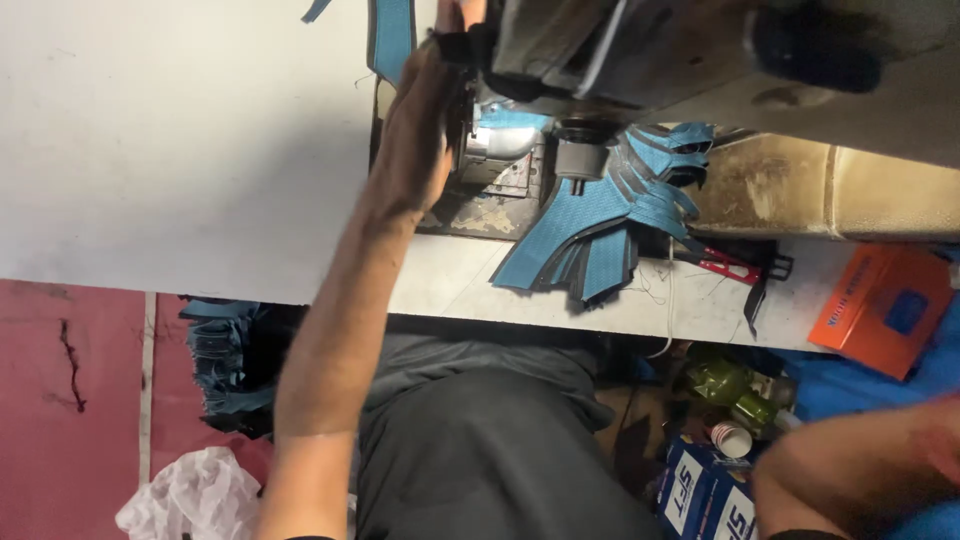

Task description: Stitch blue mesh shoe components together using an industrial sewing machine.

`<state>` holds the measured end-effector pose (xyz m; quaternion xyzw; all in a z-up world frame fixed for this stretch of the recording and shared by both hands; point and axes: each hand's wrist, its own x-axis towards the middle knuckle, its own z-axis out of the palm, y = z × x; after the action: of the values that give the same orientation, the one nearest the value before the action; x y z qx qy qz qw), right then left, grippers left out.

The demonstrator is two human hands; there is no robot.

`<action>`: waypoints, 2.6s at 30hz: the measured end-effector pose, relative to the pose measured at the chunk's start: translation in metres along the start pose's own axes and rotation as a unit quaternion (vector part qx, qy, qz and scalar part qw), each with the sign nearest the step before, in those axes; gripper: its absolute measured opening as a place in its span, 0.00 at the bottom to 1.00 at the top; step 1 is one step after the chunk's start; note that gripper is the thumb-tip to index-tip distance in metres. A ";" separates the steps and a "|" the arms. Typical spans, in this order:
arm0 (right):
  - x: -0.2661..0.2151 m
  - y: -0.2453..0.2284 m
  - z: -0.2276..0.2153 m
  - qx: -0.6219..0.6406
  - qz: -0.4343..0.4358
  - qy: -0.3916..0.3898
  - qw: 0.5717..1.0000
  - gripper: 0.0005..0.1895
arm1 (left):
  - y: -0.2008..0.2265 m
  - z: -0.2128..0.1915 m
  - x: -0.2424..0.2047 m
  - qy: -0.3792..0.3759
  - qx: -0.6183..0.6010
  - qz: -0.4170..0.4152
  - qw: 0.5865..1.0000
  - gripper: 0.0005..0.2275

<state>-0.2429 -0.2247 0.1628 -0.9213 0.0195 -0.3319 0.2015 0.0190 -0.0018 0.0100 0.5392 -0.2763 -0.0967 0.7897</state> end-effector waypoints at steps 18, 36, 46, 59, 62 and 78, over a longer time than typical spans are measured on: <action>0.020 -0.052 0.186 0.298 0.080 -0.148 0.940 0.22 | 0.048 -0.016 -0.075 0.013 0.135 -0.104 0.985 0.19; 0.016 -0.046 0.210 0.343 0.106 -0.079 0.930 0.14 | 0.037 0.006 -0.102 0.083 0.218 -0.065 0.970 0.21; 0.022 -0.051 0.206 0.331 0.094 -0.087 0.935 0.13 | 0.048 0.008 -0.099 0.104 0.339 -0.026 0.935 0.19; 0.021 -0.049 0.206 0.318 0.092 -0.087 0.940 0.13 | 0.038 0.006 -0.097 0.096 0.374 0.012 0.922 0.20; 0.020 -0.046 0.206 0.319 0.093 -0.094 0.939 0.12 | 0.035 0.006 -0.094 0.102 0.400 0.014 0.911 0.21; 0.023 -0.044 0.203 0.315 0.115 -0.100 0.937 0.10 | 0.042 0.012 -0.084 0.152 0.552 0.059 0.818 0.26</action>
<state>-0.1038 -0.1151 0.0518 -0.8309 -0.0006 -0.2016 0.5187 -0.0630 0.0428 0.0237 0.8754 -0.1912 0.2016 0.3956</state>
